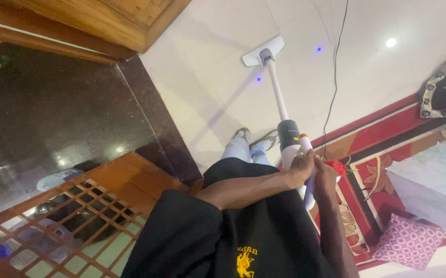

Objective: The person vacuums the floor using a handheld vacuum cleaner, moving the vacuum head across the floor and around objects like pillows and a ball.

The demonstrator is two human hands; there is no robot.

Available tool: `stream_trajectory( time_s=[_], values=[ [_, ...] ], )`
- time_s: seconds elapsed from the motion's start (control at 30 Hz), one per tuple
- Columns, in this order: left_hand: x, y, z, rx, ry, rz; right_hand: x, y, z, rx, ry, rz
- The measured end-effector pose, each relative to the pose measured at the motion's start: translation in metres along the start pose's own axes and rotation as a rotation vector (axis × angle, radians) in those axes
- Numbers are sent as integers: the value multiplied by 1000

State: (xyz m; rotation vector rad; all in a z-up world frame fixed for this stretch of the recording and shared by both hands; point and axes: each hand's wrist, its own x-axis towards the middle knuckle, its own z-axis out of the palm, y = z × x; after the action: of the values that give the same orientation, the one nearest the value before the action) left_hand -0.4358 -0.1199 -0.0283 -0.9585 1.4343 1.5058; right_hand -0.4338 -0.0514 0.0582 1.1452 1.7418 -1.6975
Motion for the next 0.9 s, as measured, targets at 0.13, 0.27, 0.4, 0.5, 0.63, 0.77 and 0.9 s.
stream_trajectory(
  time_s=[0.13,0.27,0.4,0.5,0.63,0.77,0.9],
  values=[
    [13,25,-10,-153,23,35,11,-21,11,-223,-83,-251],
    [25,62,-31,-292,-9,-47,42,-34,34,-78,-64,-56],
    [33,99,-52,-359,-37,-90,67,-55,60,-50,-69,-102],
    [44,122,-70,-325,-25,-72,67,-83,78,-394,-135,-310],
    [64,162,-100,-317,-46,-93,84,-123,124,-511,-136,-324],
    [72,208,-151,-204,-21,51,97,-161,184,-360,-92,-231],
    [74,262,-192,-367,-22,-70,119,-196,236,-324,-69,-175]
  ],
)
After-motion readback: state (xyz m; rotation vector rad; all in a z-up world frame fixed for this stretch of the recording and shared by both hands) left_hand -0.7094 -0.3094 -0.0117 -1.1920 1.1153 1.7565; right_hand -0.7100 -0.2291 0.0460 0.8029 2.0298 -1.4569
